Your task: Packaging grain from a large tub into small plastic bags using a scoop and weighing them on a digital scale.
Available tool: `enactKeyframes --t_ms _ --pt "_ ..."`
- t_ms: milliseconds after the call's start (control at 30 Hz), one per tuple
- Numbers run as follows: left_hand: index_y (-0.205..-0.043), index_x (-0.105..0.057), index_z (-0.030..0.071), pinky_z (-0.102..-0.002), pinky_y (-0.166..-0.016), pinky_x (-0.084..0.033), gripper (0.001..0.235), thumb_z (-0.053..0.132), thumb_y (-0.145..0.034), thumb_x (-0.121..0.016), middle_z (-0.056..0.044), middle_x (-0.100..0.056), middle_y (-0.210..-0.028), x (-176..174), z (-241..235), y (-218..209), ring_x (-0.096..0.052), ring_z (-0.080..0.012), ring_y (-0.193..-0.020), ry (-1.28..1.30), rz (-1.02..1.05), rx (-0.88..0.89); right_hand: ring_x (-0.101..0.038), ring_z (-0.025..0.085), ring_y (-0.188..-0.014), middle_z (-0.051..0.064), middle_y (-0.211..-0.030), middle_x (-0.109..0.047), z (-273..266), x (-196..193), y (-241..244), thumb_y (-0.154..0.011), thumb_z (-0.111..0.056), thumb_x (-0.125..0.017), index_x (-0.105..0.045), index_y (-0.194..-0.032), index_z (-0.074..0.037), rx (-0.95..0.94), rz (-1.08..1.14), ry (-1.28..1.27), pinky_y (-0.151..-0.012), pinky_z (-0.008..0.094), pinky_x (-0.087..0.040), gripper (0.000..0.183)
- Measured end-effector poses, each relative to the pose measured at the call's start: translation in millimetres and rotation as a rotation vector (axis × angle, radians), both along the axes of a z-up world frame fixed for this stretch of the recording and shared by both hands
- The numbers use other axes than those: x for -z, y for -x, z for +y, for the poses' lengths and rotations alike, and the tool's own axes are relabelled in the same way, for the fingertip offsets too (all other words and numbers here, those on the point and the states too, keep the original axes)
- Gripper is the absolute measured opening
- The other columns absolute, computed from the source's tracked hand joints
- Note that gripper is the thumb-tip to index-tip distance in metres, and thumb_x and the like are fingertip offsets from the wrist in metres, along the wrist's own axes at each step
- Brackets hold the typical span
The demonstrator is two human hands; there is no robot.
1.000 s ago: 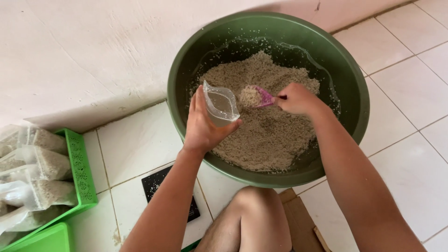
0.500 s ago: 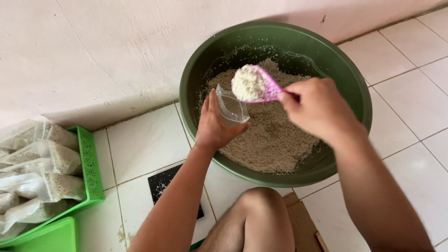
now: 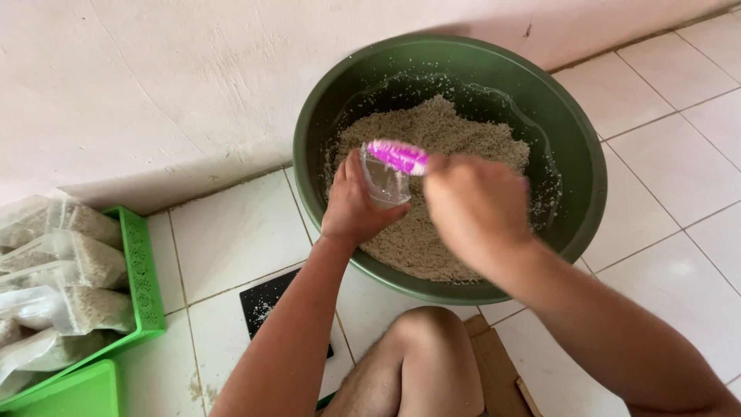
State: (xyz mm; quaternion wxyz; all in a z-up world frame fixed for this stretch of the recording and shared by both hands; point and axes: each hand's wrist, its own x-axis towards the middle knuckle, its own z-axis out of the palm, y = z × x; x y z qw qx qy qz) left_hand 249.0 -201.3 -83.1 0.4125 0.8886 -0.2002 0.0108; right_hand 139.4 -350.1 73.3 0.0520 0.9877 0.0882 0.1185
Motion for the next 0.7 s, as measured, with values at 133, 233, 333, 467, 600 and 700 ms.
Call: enactKeyframes --t_ms 133,233,333,467,600,700 --pt "-0.146 -0.023 0.003 -0.055 -0.105 -0.045 0.123 0.059 -0.056 -0.085 -0.021 -0.044 -0.138 -13.4 -1.7 4.4 -0.046 -0.0394 -0.131 -0.095 0.073 0.014 -0.072 0.04 -0.07 0.023 -0.068 -0.067 -29.6 -41.5 2.8 -0.094 -0.001 -0.058 -0.069 -0.095 0.006 0.267 0.042 -0.046 -0.061 0.052 -0.061 0.013" --pt "-0.15 -0.015 -0.003 -0.052 -0.104 -0.043 0.129 0.05 -0.061 -0.092 -0.026 -0.04 -0.142 -16.2 -4.5 6.3 -0.047 -0.0406 -0.127 -0.247 0.029 0.017 -0.051 0.016 -0.036 0.01 -0.062 -0.063 -89.4 -17.2 -32.2 -0.104 -0.005 -0.052 -0.068 -0.099 0.001 0.447 0.14 0.076 -0.032 0.024 -0.039 0.018" --pt "-0.149 -0.018 -0.002 -0.055 -0.108 -0.043 0.131 0.062 -0.057 -0.086 -0.023 -0.036 -0.145 -13.0 -4.0 4.6 -0.038 -0.0395 -0.138 -0.206 0.135 0.042 -0.071 0.051 -0.082 0.03 -0.078 -0.071 -145.8 40.0 -76.6 -0.085 -0.011 -0.057 -0.074 -0.089 0.009 0.574 0.35 -0.03 -0.069 0.065 -0.054 0.027" --pt "-0.149 -0.019 -0.004 -0.053 -0.107 -0.044 0.131 0.061 -0.057 -0.086 -0.022 -0.037 -0.144 -10.8 -5.0 3.2 -0.039 -0.038 -0.137 -0.238 0.147 0.027 -0.073 0.043 -0.088 0.022 -0.086 -0.076 -181.6 114.1 -103.5 -0.085 -0.002 -0.058 -0.078 -0.09 0.0 0.454 0.406 0.211 -0.075 0.058 -0.055 0.021" --pt "-0.147 -0.023 -0.003 -0.053 -0.104 -0.047 0.129 0.06 -0.053 -0.086 -0.021 -0.042 -0.14 -11.4 -4.7 3.3 -0.044 -0.0377 -0.133 -0.199 0.122 -0.004 -0.073 0.037 -0.083 0.02 -0.085 -0.073 -145.2 137.9 -86.9 -0.088 0.0 -0.056 -0.074 -0.088 -0.002 0.273 0.489 0.27 -0.076 0.05 -0.06 0.018" --pt "-0.145 -0.028 -0.005 -0.053 -0.101 -0.048 0.121 0.057 -0.059 -0.086 -0.022 -0.047 -0.134 -10.3 -3.8 5.7 -0.049 -0.0391 -0.128 -0.129 0.067 0.0 -0.073 0.028 -0.076 0.013 -0.08 -0.073 -167.6 190.7 -115.2 -0.086 -0.004 -0.063 -0.075 -0.085 -0.005 0.181 0.597 0.385 -0.07 0.045 -0.061 0.012"
